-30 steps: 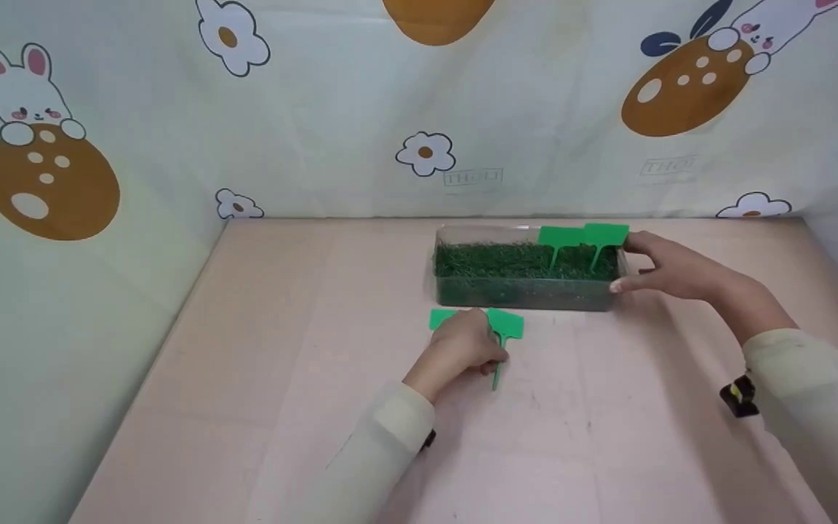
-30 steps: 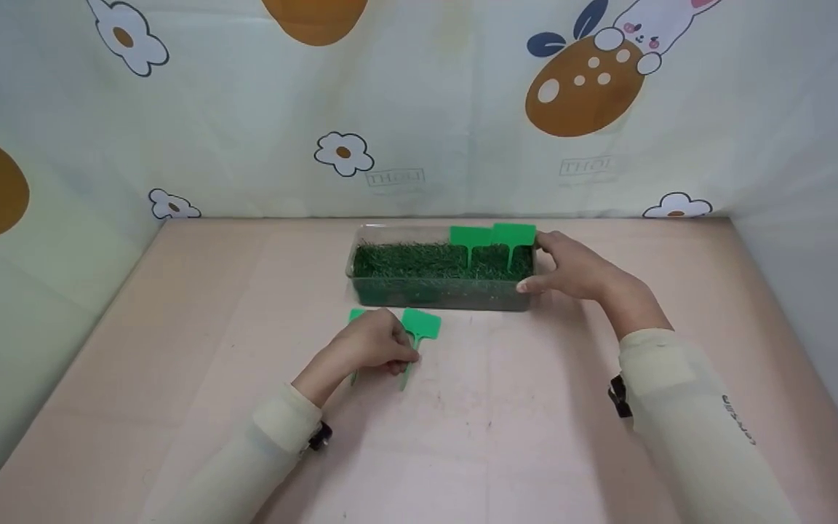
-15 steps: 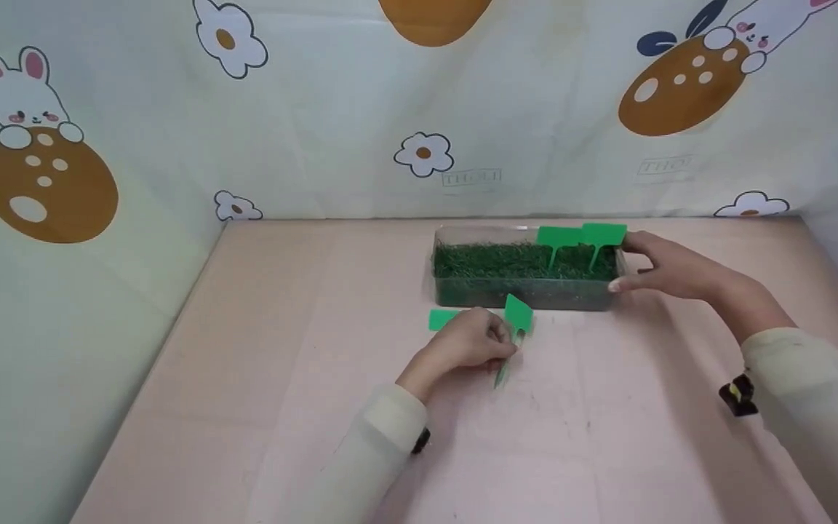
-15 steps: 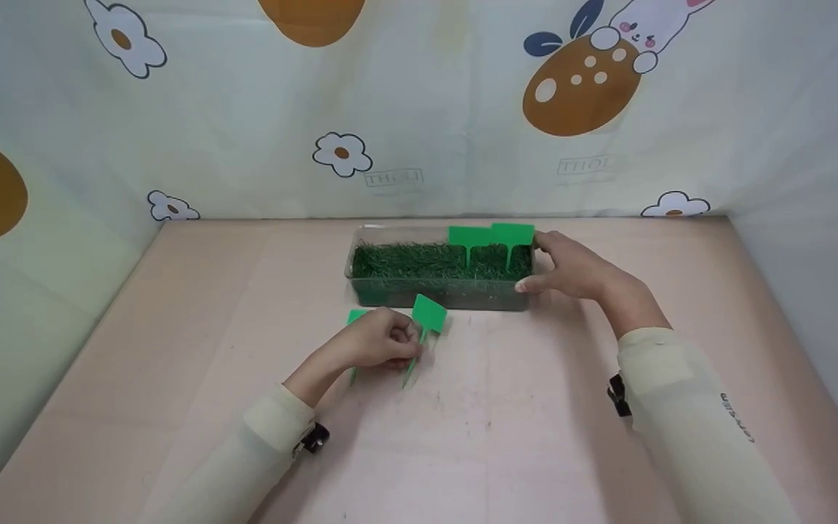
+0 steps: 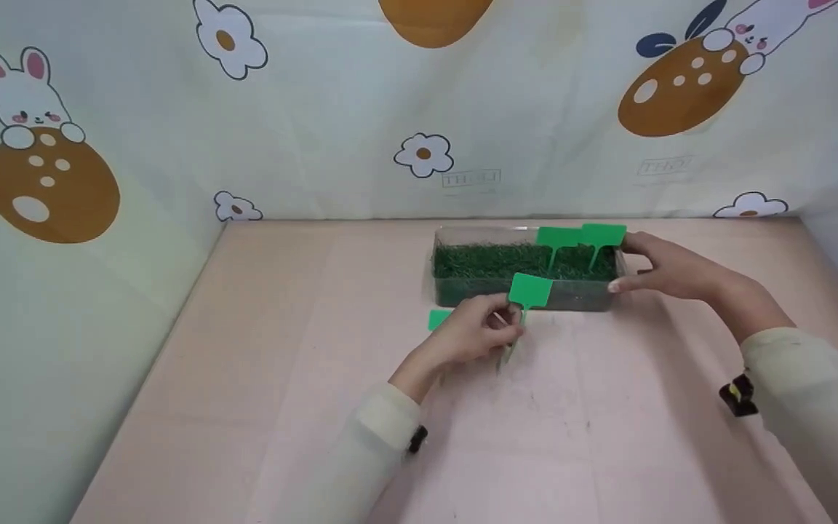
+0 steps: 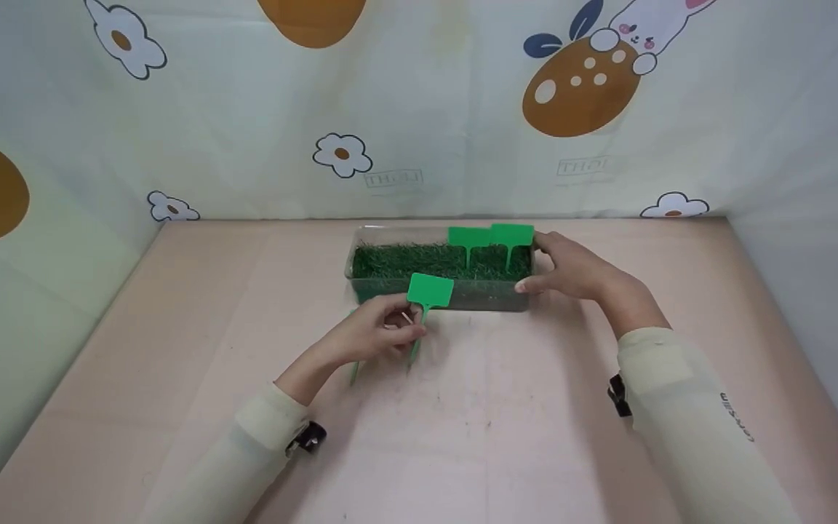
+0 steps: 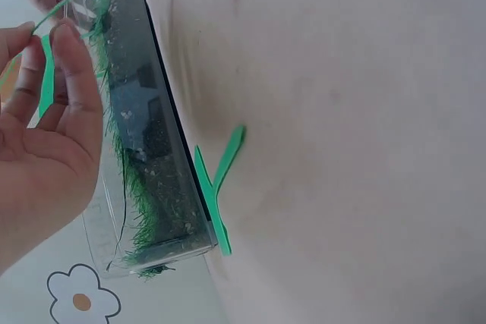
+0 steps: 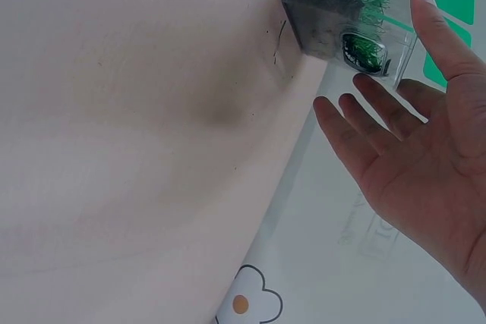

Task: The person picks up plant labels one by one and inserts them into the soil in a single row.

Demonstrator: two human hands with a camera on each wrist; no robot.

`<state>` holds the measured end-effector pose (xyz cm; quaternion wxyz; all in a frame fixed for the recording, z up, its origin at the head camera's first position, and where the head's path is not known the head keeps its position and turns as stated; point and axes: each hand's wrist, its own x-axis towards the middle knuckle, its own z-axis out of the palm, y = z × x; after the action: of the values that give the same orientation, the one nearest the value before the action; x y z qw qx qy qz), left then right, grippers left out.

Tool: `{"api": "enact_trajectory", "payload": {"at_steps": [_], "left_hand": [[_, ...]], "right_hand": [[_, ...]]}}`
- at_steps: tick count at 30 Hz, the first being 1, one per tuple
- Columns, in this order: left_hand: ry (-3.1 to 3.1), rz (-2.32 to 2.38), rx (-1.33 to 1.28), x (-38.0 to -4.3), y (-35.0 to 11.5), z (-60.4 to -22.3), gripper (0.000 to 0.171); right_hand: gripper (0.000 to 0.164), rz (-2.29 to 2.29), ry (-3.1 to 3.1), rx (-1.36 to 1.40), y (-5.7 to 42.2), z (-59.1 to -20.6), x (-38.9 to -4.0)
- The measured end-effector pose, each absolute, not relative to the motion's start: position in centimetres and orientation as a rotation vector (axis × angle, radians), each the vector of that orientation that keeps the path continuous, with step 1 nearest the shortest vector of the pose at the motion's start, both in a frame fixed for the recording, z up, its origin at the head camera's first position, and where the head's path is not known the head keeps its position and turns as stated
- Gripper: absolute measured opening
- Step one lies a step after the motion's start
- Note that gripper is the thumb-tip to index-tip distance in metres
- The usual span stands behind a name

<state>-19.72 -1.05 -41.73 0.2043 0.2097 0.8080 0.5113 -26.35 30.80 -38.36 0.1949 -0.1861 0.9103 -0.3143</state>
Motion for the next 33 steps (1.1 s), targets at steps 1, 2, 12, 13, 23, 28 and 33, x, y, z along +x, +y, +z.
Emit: {"api": "enact_trajectory", "payload": {"at_steps": [1, 2, 12, 13, 23, 28, 33], "left_hand": [[2.250, 1.455, 0.588, -19.7, -1.0, -41.7, 0.006], [2.248, 1.483, 0.596, -19.8, -1.0, -41.7, 0.006], [2.234, 1.693, 0.619, -19.9, -0.8, -41.3, 0.018], [2.240, 1.698, 0.611, -19.9, -0.8, -41.3, 0.018], [2.254, 1.789, 0.586, -20.2, -0.6, -40.9, 0.014], [2.279, 1.804, 0.576, -20.6, -0.5, -40.4, 0.014], [2.333, 1.790, 0.590, -21.0, -0.5, -40.0, 0.015]], "right_hand": [[0.086, -0.879, 2.553, -0.523, 30.8, -38.4, -26.3], [0.086, -0.877, 2.554, -0.523, 30.8, -38.4, -26.4], [0.086, -0.882, 2.553, -0.516, 30.8, -38.3, -26.2], [0.086, -0.882, 2.556, -0.519, 30.8, -38.3, -26.2], [0.087, -0.889, 2.536, -0.513, 30.7, -38.2, -26.3], [0.089, -0.892, 2.527, -0.500, 30.7, -38.2, -26.3], [0.090, -0.871, 2.540, -0.485, 30.7, -38.2, -26.3]]}}
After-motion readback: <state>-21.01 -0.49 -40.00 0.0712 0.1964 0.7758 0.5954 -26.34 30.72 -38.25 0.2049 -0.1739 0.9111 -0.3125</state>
